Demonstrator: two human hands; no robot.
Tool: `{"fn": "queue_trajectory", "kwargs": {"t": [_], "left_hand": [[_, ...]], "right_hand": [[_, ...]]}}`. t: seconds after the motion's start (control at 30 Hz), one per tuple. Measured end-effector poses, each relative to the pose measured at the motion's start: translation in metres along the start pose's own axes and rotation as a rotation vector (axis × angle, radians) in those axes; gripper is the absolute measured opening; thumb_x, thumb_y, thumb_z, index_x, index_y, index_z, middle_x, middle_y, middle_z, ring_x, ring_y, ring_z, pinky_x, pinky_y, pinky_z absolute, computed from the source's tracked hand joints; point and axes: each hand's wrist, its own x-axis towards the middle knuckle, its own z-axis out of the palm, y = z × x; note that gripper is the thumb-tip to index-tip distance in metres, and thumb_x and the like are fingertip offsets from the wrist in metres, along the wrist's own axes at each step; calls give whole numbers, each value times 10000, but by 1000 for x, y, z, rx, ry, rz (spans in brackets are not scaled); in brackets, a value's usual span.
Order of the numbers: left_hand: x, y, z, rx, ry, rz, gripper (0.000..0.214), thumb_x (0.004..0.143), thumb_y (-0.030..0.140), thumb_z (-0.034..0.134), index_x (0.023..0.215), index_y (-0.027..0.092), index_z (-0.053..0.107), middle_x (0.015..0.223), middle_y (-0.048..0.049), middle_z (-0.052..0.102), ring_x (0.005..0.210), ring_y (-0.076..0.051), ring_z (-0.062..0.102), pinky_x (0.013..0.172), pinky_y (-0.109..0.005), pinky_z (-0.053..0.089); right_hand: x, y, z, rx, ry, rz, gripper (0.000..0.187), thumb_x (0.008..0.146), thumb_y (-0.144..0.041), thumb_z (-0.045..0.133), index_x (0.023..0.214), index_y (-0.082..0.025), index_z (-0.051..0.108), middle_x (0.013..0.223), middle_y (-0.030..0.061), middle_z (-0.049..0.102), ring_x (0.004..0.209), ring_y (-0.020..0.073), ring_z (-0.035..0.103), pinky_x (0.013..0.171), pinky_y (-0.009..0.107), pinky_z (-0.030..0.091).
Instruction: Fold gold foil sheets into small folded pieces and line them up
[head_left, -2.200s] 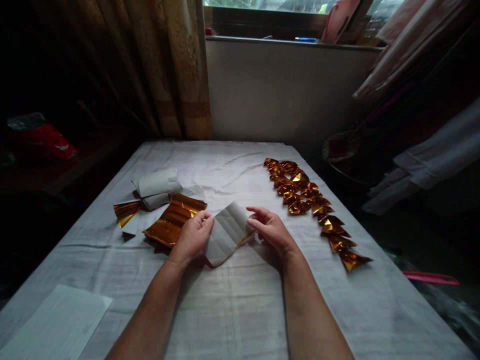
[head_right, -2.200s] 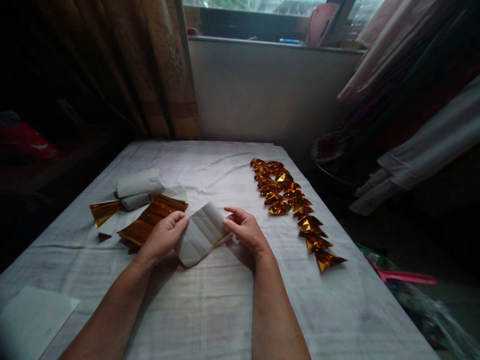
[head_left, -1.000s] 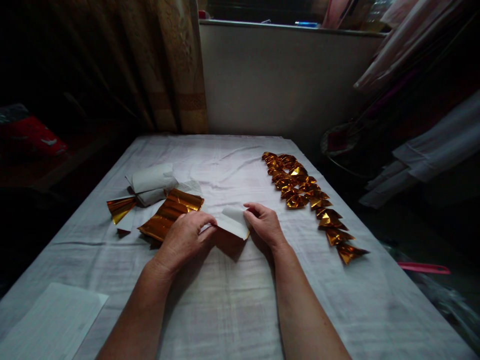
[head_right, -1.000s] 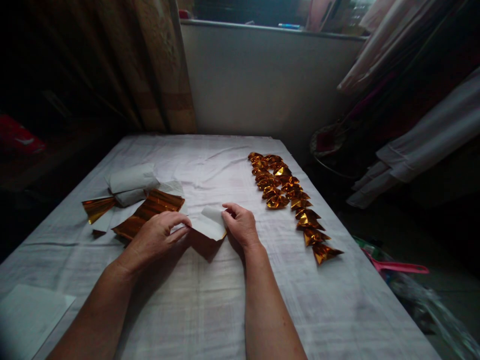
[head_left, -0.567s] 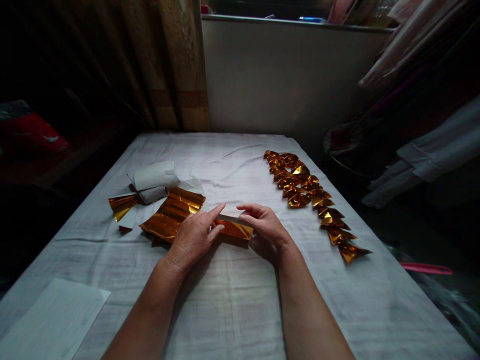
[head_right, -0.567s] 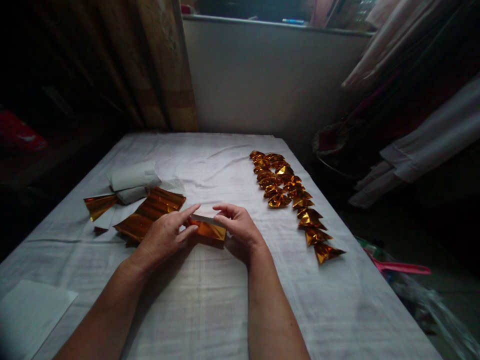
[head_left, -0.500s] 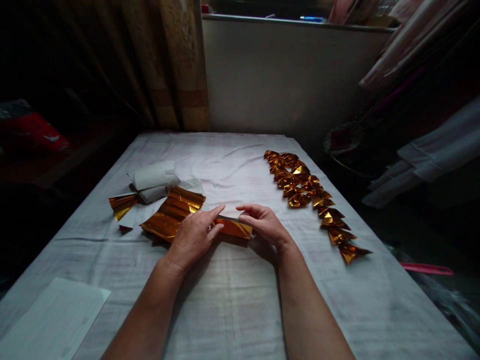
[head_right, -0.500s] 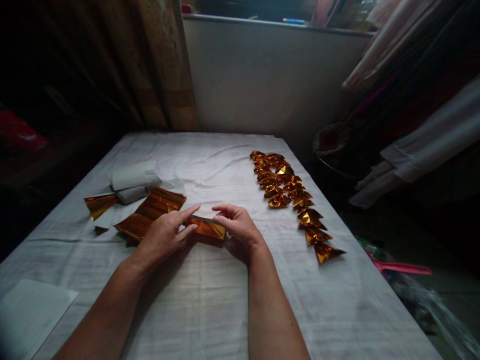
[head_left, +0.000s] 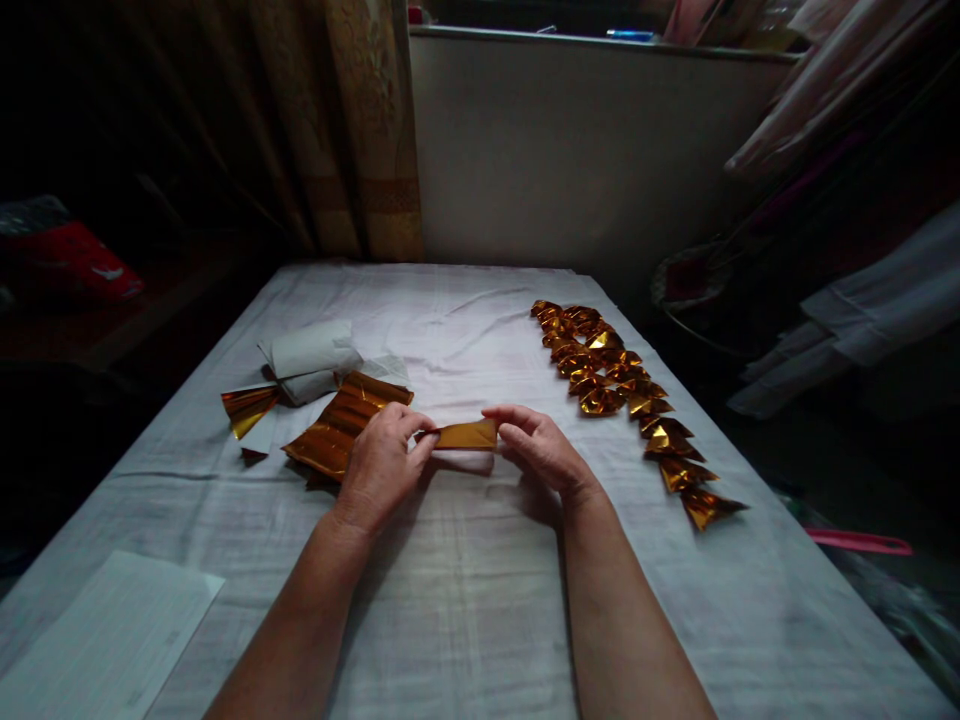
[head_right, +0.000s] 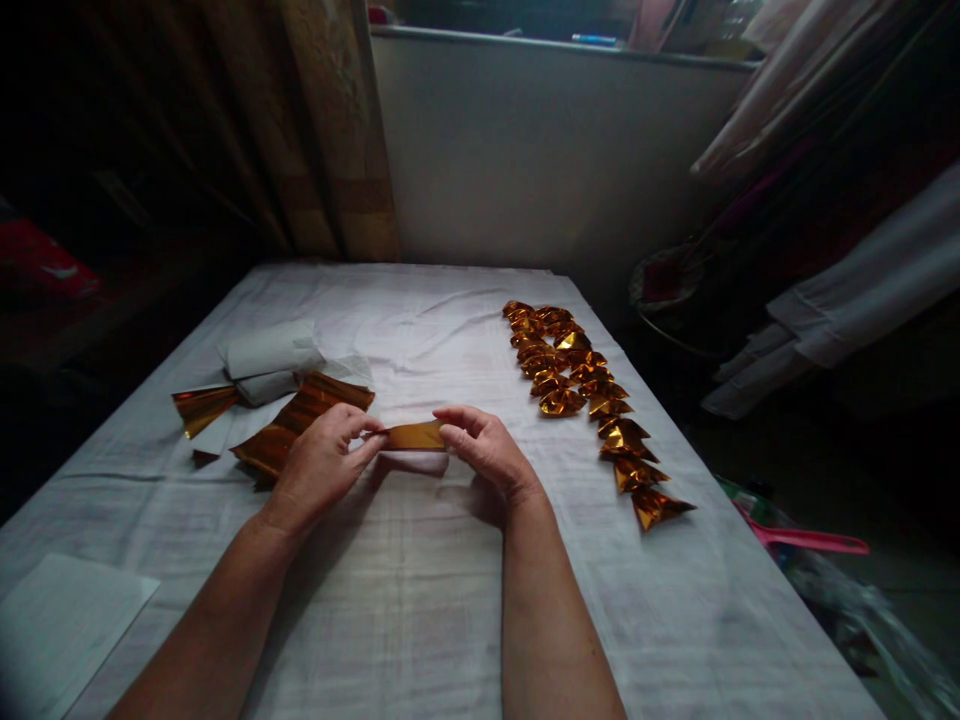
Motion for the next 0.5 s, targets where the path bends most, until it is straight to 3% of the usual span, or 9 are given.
{"fn": "queue_trajectory", "kwargs": {"t": [0.1, 0.17, 0.3, 0.5], "left_hand": [[2, -4, 3, -80, 19, -47, 75, 775, 264, 636, 779, 223, 699, 966, -30, 655, 927, -195, 622, 851, -310, 475], [3, -5, 4, -181, -53, -103, 84, 748, 286, 641, 762, 216, 686, 944, -24, 676, 894, -193, 633, 801, -294, 480], [5, -5, 5, -393, -221, -233, 218, 765, 400, 599, 784, 196, 675, 707, 12, 663, 654, -161, 606, 603, -245, 433], [7, -7, 6, -522, -191, -268, 281, 727, 456, 604, 743, 181, 662, 663, 16, 651, 632, -148, 596, 618, -237, 428]], "right_hand": [[1, -2, 2, -23, -17, -27, 428, 576, -495, 840, 873, -199, 751, 867, 22, 732, 770, 151, 631, 728, 267, 487], [3, -1, 4, -57, 25, -51, 400, 584, -521, 824, 789, -187, 744, 771, 13, 711, 696, 140, 605, 680, 263, 477], [6, 4, 5, -112, 79, -43, 428, 604, -585, 783, 714, -176, 715, 594, -18, 608, 521, 97, 477, 484, 223, 376], [5, 5, 2, -147, 80, -73, 422, 636, -589, 756, 699, -178, 687, 576, -26, 552, 492, 86, 422, 427, 214, 327]]}}
